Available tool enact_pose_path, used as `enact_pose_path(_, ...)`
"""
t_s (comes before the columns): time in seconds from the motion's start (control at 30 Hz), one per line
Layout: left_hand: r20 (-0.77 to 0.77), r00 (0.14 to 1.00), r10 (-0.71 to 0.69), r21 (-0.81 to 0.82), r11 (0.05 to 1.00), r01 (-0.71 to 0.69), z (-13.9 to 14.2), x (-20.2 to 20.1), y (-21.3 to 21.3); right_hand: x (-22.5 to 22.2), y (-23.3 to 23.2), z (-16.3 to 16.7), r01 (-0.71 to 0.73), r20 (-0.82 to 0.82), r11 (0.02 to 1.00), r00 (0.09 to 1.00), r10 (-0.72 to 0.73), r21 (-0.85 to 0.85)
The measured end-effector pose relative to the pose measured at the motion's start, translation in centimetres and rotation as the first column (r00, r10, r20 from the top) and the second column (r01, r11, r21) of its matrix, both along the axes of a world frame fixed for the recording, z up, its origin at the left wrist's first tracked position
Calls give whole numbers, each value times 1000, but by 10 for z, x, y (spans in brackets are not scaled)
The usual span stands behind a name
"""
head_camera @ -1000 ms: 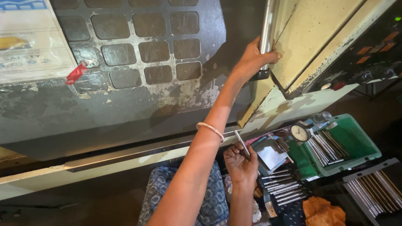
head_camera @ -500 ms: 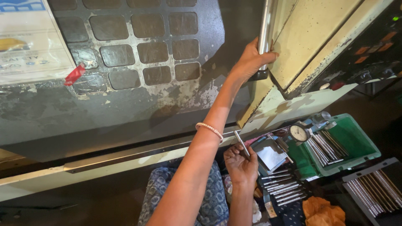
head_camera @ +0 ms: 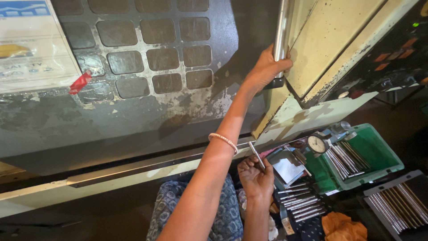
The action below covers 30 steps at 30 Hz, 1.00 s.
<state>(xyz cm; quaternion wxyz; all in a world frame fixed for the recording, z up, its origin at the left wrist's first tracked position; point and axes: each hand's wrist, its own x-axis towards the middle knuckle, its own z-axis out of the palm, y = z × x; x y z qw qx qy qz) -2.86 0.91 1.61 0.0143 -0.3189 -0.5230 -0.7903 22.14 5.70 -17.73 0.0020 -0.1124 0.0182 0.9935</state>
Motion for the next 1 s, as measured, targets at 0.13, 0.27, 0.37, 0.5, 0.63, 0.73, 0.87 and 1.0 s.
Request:
enact_pose_path(0.13, 6, 999, 49, -19, 999, -49, 3, 3, 21, 2, 18, 3, 12, 37, 1000, 999, -13, 9)
enact_pose_path(0.27, 1, 999, 54, 19, 998, -54, 11, 2, 45, -7, 39, 9, 3, 19, 1000, 1000, -4, 18)
enact_pose_path(0.37, 25, 1000, 3, 112, 994, -6, 19, 5, 46, -7, 37, 15, -4, 11, 1000, 1000, 3, 26)
enact_pose_path(0.5, 65, 994, -87, 201, 977, 72, 21, 16, 29, 7, 19, 20, 12, 1, 999, 1000, -12, 40)
enact_pose_path(0.63, 46, 999, -29, 184, 983, 20, 22, 22, 11, 10, 3, 19, 12, 5, 998, 1000, -13, 62)
enact_pose_path(0.73, 49, 999, -10, 162, 987, 2, 22, 29, 15, 15, 7, 18, -13, -34, 999, 999, 14, 44)
enact_pose_path(0.87, 53, 999, 3, 170, 985, -12, 18, 59, 23, 48, 11, 17, 8, 0, 1000, 1000, -8, 29)
enact_pose_path(1.0, 26, 999, 33, 163, 986, -37, 20, 69, 21, 59, 9, 19, -1, 4, 1000, 1000, 1, 19)
